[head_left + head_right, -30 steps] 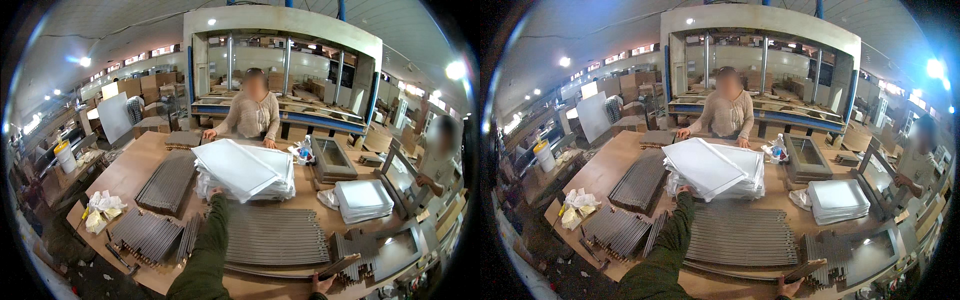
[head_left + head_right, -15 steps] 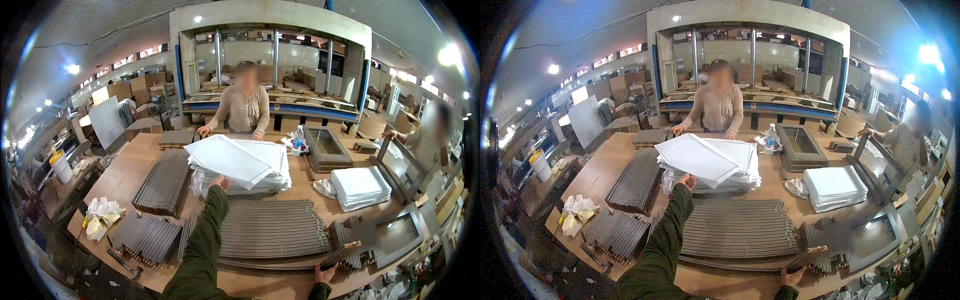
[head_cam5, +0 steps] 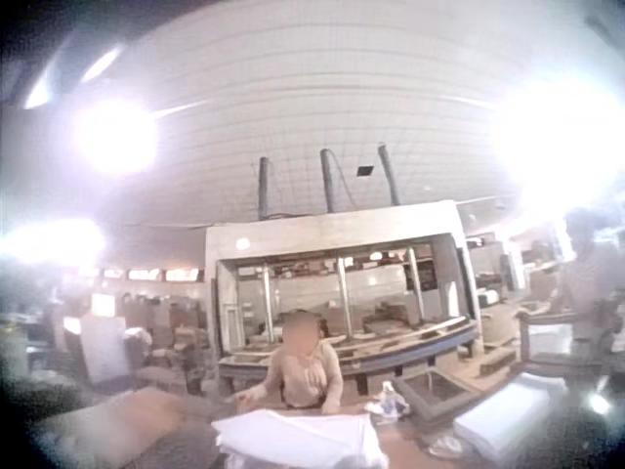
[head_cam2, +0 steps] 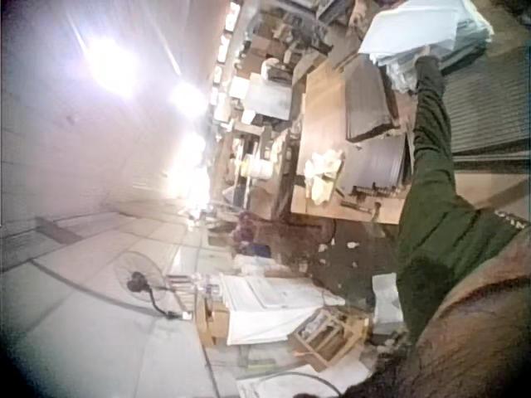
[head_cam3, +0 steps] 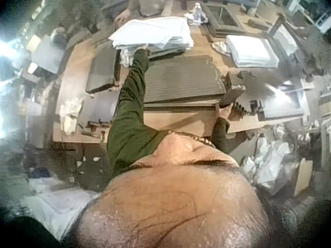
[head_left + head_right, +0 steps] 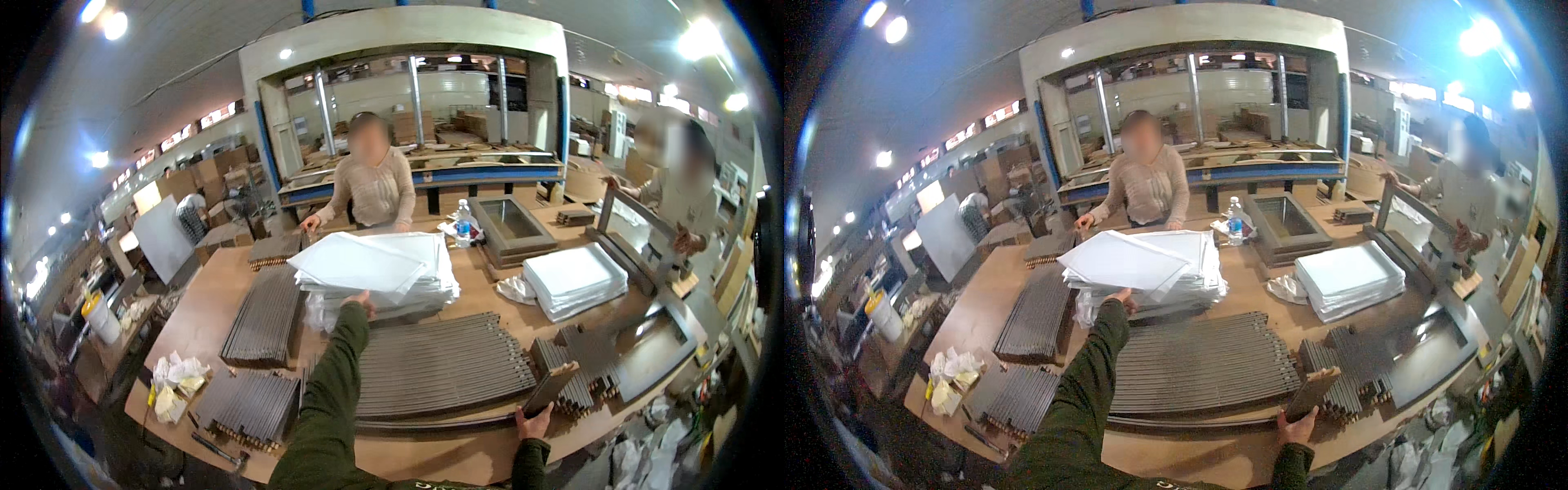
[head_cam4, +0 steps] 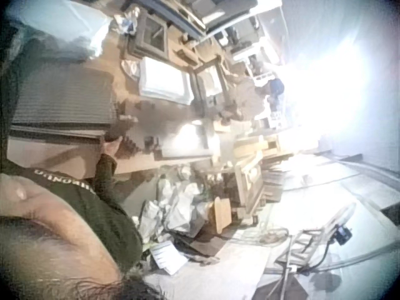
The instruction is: The person assembles a furniture frame by inserting wooden slats into the grooves of a rectangular frame. They pick up the slats one at a time and press them into the slots along the sides of the frame.
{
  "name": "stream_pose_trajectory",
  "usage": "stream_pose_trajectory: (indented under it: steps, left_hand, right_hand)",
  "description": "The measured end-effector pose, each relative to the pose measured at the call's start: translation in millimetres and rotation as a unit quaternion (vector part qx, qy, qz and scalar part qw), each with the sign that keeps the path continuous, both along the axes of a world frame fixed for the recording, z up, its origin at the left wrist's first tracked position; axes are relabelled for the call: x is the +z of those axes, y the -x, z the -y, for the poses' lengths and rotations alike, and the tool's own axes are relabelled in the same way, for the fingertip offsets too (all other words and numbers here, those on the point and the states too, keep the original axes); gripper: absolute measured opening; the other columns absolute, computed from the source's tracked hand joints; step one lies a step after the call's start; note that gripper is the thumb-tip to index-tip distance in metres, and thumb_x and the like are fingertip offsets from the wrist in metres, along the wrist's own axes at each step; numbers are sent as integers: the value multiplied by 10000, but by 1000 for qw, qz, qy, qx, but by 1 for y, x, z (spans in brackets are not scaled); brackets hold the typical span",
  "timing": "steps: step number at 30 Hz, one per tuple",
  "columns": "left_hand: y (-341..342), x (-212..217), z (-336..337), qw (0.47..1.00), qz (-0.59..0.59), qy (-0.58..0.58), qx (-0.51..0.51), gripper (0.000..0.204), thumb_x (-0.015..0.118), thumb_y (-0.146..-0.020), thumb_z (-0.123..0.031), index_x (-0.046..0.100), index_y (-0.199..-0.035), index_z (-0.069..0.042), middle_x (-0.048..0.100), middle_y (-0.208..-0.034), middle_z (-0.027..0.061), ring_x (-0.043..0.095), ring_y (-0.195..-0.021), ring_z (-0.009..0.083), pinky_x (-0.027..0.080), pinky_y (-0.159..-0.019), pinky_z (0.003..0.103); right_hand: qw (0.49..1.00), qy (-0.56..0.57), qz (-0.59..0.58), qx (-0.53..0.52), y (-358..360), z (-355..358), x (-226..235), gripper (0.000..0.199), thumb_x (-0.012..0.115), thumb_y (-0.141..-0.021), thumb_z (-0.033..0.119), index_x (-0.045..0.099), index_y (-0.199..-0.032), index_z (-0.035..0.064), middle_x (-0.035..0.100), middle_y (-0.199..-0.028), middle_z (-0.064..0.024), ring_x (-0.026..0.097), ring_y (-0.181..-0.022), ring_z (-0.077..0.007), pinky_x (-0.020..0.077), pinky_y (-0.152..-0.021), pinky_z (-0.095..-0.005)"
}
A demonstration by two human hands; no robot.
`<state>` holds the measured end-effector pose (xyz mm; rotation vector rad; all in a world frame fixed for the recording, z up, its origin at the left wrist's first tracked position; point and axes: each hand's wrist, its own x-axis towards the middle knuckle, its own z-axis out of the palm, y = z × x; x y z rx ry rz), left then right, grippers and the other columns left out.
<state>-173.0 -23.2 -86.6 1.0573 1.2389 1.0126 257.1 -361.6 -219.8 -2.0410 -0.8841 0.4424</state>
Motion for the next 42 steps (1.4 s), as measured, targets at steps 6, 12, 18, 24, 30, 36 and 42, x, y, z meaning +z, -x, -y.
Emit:
stream_pose_trajectory:
  steps: [6, 12, 18, 24, 30, 36, 42]
  left_hand:
    - [31, 29, -54, 981, 180, -62, 48, 429, 445, -893, -342, 576, -909, 66, 622, -729, 177, 576, -550, 272, 451, -467, 360]
    - [1, 85, -65, 937, 329, 13, 119, 385, 411, -894, -214, 447, -1060, 132, 601, -909, 244, 615, -666, 340, 521, -555, 397]
    - [25, 163, -31, 947, 284, -139, 60, 341, 487, -854, -194, 492, -989, 120, 628, -837, 210, 636, -698, 278, 566, -593, 333]
    - [3, 209, 105, 819, 393, -370, -193, 236, 371, -916, -77, 497, -1116, -79, 529, -1153, 199, 575, -990, 307, 560, -766, 391]
    - [31, 206, 141, 891, 232, -391, -10, 320, 521, -879, -198, 460, -1191, -162, 606, -1029, 152, 641, -784, 240, 561, -670, 356]
    - [-9, 186, 212, 900, -11, -436, -16, 225, 567, -864, -248, 572, -926, -32, 628, -703, 124, 597, -584, 170, 493, -527, 308]
    - [-58, 195, 264, 761, -394, -472, -206, 99, 602, -806, -126, 587, -778, -33, 600, -579, 54, 585, -504, 144, 445, -471, 245]
  right_hand:
    - [999, -31, -38, 22, 5, 1, 15, 980, 698, -703, 381, 86, -1374, 12, 284, -1332, -247, 332, -1199, -399, 369, -968, -503]
    - [999, -37, 20, -13, -14, 1, -21, 978, 702, -690, 383, 109, -1368, 1, 317, -1305, -266, 353, -1182, -412, 381, -946, -497]
    - [997, -38, 60, -27, -6, 4, -2, 889, 714, -681, 321, 207, -1321, -29, 412, -1208, -262, 452, -1080, -395, 440, -851, -461]
    - [991, -127, 35, 10, 0, 6, 15, 636, 694, -715, 310, 355, -1165, 14, 487, -1062, -198, 495, -973, -358, 449, -776, -437]
    - [982, -101, -153, 44, 9, 9, 52, 869, 711, -710, 350, 208, -1321, -10, 363, -1271, -200, 415, -1126, -351, 415, -896, -423]
    - [973, -212, -44, 79, -9, 9, 44, 757, 741, -662, 253, 305, -1230, 7, 448, -1155, -177, 476, -1047, -294, 398, -897, -396]
    - [910, -397, 67, 102, -19, 7, 120, 867, 754, -662, 275, 205, -1308, 92, 429, -1126, -137, 471, -1022, -267, 399, -872, -406]
